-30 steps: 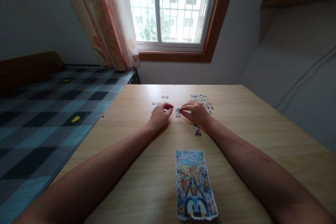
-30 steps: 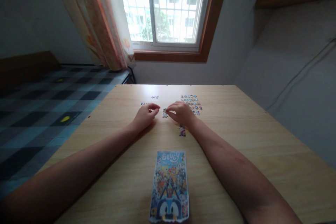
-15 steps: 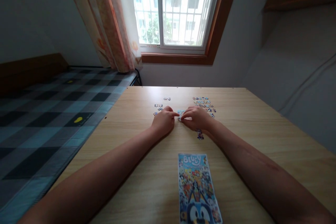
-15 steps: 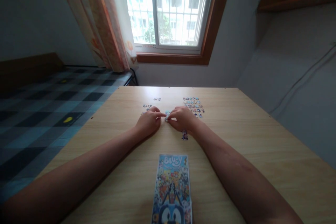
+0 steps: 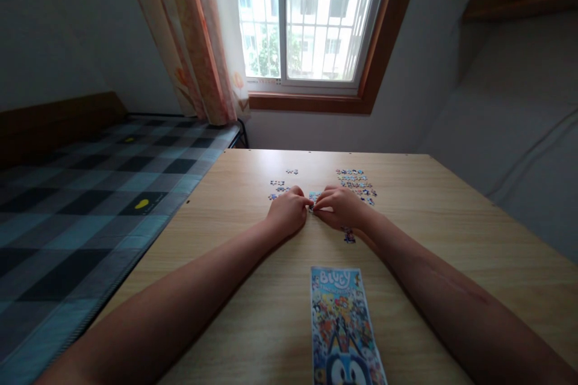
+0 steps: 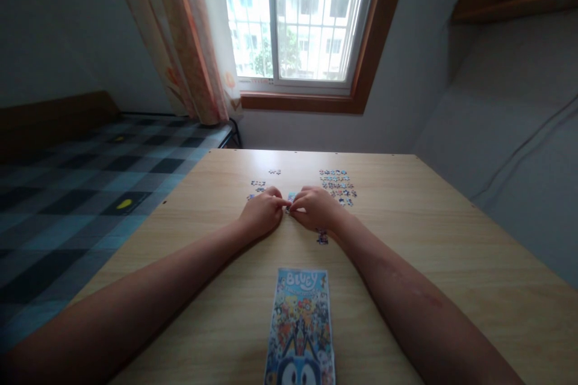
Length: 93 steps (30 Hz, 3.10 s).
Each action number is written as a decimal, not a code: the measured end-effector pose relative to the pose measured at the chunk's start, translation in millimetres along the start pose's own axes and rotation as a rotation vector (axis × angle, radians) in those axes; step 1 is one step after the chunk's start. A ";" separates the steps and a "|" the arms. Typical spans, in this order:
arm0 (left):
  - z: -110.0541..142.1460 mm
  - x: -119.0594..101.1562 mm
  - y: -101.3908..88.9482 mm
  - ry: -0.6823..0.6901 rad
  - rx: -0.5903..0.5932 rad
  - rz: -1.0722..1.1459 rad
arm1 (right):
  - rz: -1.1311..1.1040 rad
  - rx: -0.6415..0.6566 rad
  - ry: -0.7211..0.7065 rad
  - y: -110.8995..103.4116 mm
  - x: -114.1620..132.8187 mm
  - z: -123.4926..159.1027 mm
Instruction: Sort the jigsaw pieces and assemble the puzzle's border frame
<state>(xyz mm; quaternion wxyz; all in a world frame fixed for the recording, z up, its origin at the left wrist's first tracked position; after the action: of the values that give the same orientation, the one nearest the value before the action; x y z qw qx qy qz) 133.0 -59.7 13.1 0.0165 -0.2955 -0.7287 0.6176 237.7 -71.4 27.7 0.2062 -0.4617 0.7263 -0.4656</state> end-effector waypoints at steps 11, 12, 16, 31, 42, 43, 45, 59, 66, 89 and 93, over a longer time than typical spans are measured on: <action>0.4 0.7 -0.5 -0.005 -0.027 0.012 | 0.085 -0.274 0.090 -28.1 -11.0 4.8; 0.1 1.3 -1.6 -0.005 -0.043 0.023 | 0.097 -0.283 0.095 -29.2 -12.0 5.5; -0.4 2.6 -5.8 -0.006 -0.083 0.066 | 0.123 -0.278 0.089 -28.5 -11.5 6.3; -3.0 -0.8 -5.1 0.009 -0.050 0.069 | 0.108 -0.284 0.143 -22.4 -25.6 8.3; 0.2 -18.4 -5.6 0.118 -0.037 0.022 | 0.100 -0.270 0.166 -20.9 -29.7 12.0; 1.1 -20.7 -6.2 0.125 -0.034 0.022 | 0.100 -0.269 0.164 -20.5 -29.2 11.9; 2.5 -23.6 -6.9 0.128 -0.028 0.034 | 0.103 -0.270 0.160 -20.0 -28.4 11.6; 3.5 -24.1 -9.8 0.181 -0.098 -0.118 | 0.105 -0.294 0.190 -22.8 -35.0 13.5; -2.3 16.4 -55.6 0.002 -0.451 0.145 | 0.120 -0.412 0.237 -34.2 -35.1 14.8; -5.2 144.9 -51.4 -0.487 -0.694 0.479 | 0.185 -0.548 0.397 -37.9 -47.2 22.3; -11.1 120.8 -48.9 -0.408 -0.547 0.246 | 0.188 -0.560 0.393 -38.3 -46.7 22.3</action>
<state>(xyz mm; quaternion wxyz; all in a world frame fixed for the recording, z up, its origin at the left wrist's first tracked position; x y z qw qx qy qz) 17.6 1.6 19.1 -0.2835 -0.2452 -0.8143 0.4432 295.1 -47.2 44.0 -0.0299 -0.3332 0.8908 -0.3075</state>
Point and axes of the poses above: each hand's wrist, its own z-axis away from the middle knuckle, its own y-axis out of the palm, x = y × z, the point moved 9 cm from there along -z, towards the middle knuckle, and after that the axes turned 3 degrees about z, right-handed, at the moved point
